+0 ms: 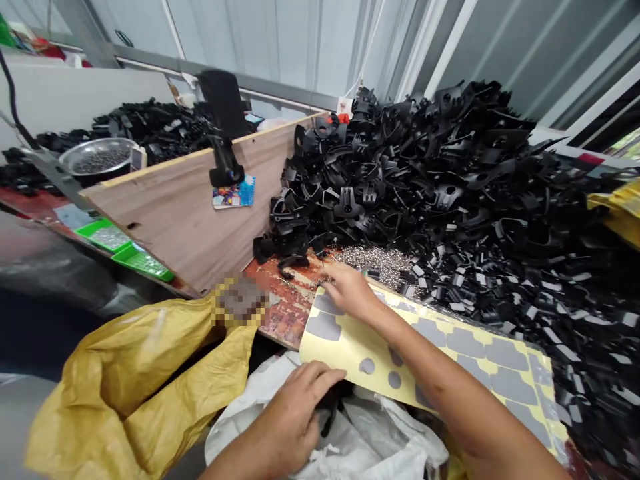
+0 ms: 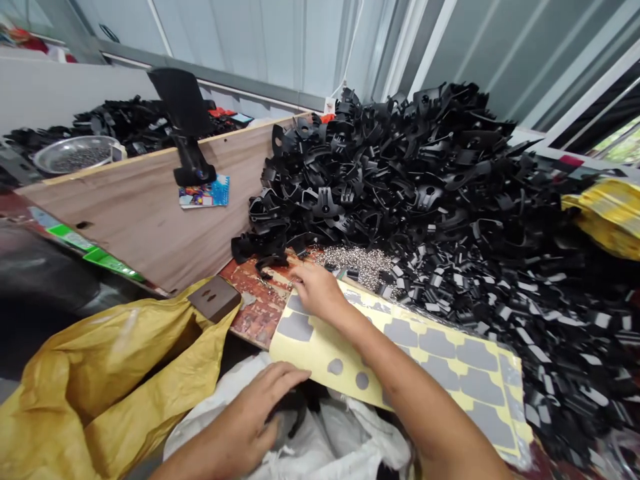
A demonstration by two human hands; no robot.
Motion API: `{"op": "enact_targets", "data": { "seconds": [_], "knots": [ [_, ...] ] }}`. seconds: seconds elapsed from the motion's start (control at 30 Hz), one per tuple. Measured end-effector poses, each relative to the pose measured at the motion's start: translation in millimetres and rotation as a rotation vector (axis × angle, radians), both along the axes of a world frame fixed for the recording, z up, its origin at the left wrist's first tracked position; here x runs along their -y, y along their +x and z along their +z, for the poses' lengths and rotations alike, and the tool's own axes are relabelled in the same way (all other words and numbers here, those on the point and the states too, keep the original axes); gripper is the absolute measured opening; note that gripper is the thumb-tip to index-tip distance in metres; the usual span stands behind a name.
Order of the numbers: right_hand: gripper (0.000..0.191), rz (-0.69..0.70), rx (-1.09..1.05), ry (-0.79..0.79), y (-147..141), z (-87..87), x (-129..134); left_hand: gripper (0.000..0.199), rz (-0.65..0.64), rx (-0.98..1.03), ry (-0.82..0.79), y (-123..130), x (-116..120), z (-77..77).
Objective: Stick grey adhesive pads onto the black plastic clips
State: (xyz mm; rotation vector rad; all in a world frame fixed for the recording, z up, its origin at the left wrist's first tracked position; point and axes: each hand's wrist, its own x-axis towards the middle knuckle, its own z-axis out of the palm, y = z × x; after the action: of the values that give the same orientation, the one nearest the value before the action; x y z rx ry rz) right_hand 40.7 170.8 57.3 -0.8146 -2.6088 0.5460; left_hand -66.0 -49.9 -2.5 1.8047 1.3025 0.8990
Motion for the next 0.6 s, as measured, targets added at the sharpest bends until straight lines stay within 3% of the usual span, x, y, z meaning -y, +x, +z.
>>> {"op": "enact_targets", "data": {
  "seconds": [0.1, 0.2, 0.3, 0.4, 0.5, 0.6],
  "knots": [
    [0.023, -0.010, 0.123, 0.259, -68.4, -7.3, -29.2, 0.074, 0.095, 0.040, -0.017, 2.5, 0.0, -0.5],
    [0.015, 0.031, 0.181, 0.287, -99.7, -11.3, -41.9, 0.044, 0.221, 0.179, -0.079, -10.7, -2.3, 4.9],
    [0.021, 0.000, 0.148, 0.287, -83.1, -10.5, -42.9, 0.025, 0.451, 0.422, -0.192, -31.4, -8.1, 12.1],
    [0.026, -0.108, -0.109, 0.210, -43.1, -8.9, -33.7, 0.039, 0.651, 0.659, -0.228, -41.9, -24.1, 19.0],
    [0.014, -0.245, -0.464, -0.120, -9.3, -14.3, -17.6, 0.064, 0.646, 0.801, -0.190, -33.7, -51.9, 23.8],
    [0.009, -0.338, -0.601, -0.483, 11.8, -23.9, -0.6, 0.082, 0.576, 0.875, -0.156, -17.0, -82.9, 24.3]
  ]
}}
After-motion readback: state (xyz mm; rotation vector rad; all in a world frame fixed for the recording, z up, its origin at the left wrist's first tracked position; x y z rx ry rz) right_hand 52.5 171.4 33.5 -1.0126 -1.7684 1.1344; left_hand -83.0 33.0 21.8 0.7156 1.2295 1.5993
